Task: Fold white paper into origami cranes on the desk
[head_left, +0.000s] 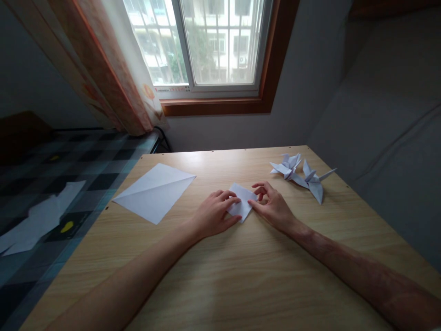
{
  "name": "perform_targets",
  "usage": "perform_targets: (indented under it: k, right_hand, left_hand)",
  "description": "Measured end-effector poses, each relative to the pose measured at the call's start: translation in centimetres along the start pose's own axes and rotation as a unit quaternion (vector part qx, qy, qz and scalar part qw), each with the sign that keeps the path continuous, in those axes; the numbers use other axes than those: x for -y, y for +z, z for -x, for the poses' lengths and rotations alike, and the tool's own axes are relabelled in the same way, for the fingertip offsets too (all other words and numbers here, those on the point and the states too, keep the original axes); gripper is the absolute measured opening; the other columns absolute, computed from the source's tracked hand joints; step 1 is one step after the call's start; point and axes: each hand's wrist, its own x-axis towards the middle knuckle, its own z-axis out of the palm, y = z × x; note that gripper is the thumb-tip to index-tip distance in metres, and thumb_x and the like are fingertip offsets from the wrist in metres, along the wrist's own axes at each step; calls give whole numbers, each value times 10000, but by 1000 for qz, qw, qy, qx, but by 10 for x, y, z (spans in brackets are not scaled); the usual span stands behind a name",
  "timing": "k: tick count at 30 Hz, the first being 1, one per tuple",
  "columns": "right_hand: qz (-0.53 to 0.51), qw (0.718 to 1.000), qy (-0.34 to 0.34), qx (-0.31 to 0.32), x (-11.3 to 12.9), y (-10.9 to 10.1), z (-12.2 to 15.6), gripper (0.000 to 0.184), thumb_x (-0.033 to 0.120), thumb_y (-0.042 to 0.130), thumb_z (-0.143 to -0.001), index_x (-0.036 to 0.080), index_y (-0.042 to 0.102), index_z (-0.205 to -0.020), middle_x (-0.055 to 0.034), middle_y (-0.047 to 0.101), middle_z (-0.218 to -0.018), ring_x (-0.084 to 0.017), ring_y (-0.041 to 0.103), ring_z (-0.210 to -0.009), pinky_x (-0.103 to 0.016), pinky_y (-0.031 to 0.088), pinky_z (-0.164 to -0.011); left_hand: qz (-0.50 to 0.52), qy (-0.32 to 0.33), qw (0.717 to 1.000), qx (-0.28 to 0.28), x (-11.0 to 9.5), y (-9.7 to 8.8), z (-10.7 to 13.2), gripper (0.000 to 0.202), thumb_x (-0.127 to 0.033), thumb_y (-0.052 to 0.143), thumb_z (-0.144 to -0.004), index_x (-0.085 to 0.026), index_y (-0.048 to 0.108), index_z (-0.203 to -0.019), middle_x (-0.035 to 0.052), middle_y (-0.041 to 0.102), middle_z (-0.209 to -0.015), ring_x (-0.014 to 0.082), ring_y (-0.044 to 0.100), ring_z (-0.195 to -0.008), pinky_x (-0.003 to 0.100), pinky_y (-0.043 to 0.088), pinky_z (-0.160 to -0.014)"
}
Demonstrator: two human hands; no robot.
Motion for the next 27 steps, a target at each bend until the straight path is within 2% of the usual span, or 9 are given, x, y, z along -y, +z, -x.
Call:
perform_targets:
  k: [5,9,12,14,17,20,23,27]
  right_hand:
    - [-12,1000,-4,-10,2,2,3,398,332,838,-888,243,684,-1244,-47,796,-1006,-236,730,-863,-379,613,-810]
    - [-57,998,-19,24,3,4,4,405,364,858,-907,249,746,-1280,-70,837,-1082,-263,808,-960,-443,640,-967]
    - [-22,996,-54,60,5,2,3,217,336,820,-959,278,828,-1168,-53,860,-1083,-273,810,-995,-534,562,-1148]
    - [19,995,-73,70,7,1,3,126,315,768,-1003,294,858,-1088,-50,863,-1085,-284,782,-1058,-531,558,-1141]
    - [69,989,-105,84,8,1,3,204,302,689,-1047,286,858,-1160,-79,817,-1325,-304,707,-1257,-502,569,-1118]
    - [134,977,-132,98,7,3,5,358,292,618,-1077,245,774,-1396,-112,695,-1558,-324,592,-1457,-550,483,-1235]
    - [165,973,-134,93,4,5,6,426,302,566,-1107,223,705,-1502,-123,644,-1620,-332,528,-1535,-578,420,-1294]
    - [167,977,-111,69,-2,6,5,415,365,588,-1103,204,740,-1454,-150,665,-1592,-355,554,-1519,-595,434,-1283]
  left_hand:
    - [-2,16,1000,1,-3,-2,0,416,-447,707,-1024,-234,686,-1381,133,702,-1439,325,677,-1203,522,558,-1073]
    - [1,22,1000,-9,-5,-3,-1,348,-453,707,-1020,-238,716,-1293,120,741,-1346,303,695,-1111,485,582,-1000]
    - [12,19,1000,-10,-4,-2,-1,272,-417,669,-1053,-237,732,-1247,103,759,-1303,282,704,-1076,459,589,-975]
    - [9,13,1000,-10,-3,-2,-1,262,-402,667,-1058,-248,732,-1260,99,757,-1323,285,708,-1104,469,585,-1005]
    - [7,16,1000,-8,0,0,0,281,-388,691,-1040,-259,722,-1287,101,742,-1379,301,702,-1188,493,569,-1074]
    - [20,30,999,1,1,0,0,301,-380,686,-1039,-254,718,-1311,110,733,-1397,294,702,-1203,472,578,-1071]
    - [13,34,999,8,1,-2,0,390,-382,685,-1037,-250,697,-1404,123,719,-1423,302,696,-1203,474,579,-1072]
    - [-8,59,998,32,-1,-6,0,505,-350,637,-1065,-291,616,-1566,110,675,-1530,320,676,-1253,519,553,-1113]
